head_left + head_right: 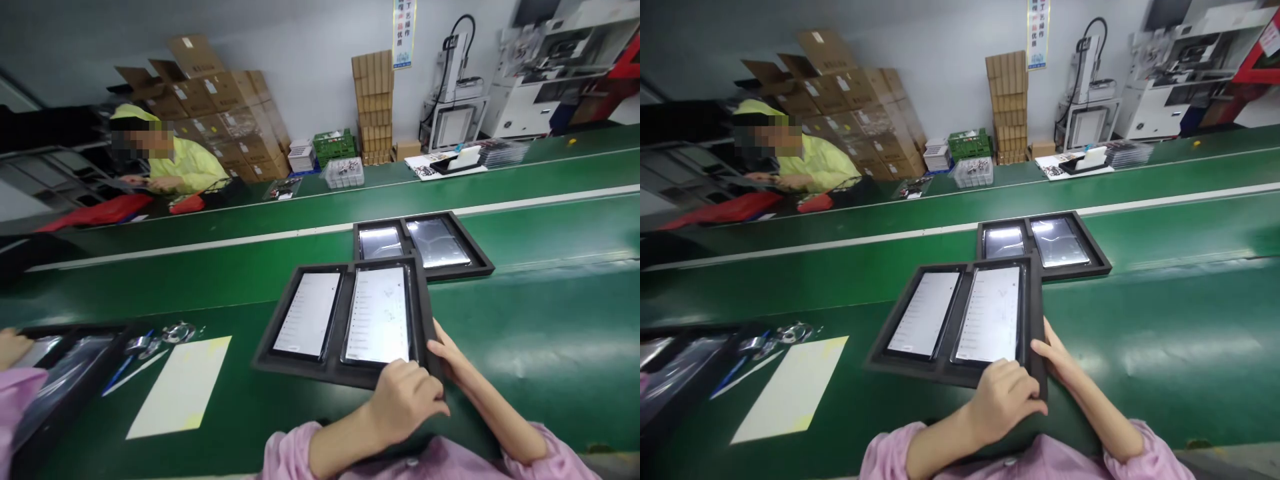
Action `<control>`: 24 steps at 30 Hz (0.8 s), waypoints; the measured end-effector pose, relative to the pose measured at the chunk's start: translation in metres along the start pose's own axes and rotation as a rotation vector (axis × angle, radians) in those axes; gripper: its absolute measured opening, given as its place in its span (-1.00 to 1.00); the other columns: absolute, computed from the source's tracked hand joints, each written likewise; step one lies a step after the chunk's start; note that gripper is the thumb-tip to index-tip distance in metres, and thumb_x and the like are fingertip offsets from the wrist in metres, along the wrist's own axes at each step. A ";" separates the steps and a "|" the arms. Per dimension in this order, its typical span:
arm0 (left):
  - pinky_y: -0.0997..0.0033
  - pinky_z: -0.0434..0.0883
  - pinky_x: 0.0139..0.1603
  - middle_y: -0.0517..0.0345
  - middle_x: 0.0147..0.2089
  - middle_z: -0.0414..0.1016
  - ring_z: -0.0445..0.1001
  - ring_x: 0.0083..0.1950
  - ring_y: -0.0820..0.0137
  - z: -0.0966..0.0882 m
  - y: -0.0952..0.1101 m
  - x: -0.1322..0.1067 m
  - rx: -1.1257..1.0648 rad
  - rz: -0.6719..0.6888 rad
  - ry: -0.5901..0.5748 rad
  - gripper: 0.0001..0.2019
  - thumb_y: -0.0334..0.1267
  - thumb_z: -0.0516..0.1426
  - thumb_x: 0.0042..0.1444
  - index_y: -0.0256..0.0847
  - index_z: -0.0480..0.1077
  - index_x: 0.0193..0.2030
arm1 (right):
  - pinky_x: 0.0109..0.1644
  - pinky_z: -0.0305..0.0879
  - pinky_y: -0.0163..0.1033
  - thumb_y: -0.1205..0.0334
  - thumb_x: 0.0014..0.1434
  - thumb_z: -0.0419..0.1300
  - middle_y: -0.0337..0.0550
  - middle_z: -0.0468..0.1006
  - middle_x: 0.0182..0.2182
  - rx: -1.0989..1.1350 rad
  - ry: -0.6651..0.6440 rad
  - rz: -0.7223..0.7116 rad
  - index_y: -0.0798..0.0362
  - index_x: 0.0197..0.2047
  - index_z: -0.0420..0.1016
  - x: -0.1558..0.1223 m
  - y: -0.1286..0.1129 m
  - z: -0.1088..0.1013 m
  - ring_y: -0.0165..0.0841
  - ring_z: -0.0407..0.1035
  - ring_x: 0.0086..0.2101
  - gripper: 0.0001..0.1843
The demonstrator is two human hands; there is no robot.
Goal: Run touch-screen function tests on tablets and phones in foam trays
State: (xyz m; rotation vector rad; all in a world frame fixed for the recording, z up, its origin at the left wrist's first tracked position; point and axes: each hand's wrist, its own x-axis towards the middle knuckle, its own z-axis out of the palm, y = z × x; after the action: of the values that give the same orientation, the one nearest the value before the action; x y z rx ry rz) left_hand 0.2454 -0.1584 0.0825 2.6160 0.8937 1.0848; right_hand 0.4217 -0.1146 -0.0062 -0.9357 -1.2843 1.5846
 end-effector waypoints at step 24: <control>-0.19 0.43 0.12 -0.12 0.48 -0.02 0.17 0.37 -0.13 -0.056 -0.062 -0.155 0.571 -0.940 -0.056 -0.43 0.14 -0.16 0.35 -0.05 0.38 0.28 | 0.33 -0.21 0.31 -0.29 0.25 0.26 -0.02 0.12 0.32 -1.512 -0.164 -0.566 -0.32 0.24 0.44 -0.017 -0.040 0.012 0.09 0.02 0.23 -0.44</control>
State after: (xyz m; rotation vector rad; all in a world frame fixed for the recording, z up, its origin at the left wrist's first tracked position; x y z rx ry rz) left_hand 0.0923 -0.2035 0.0094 2.0250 2.3286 0.5234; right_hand 0.4232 -0.1306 0.0361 -1.0666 -2.5936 0.0208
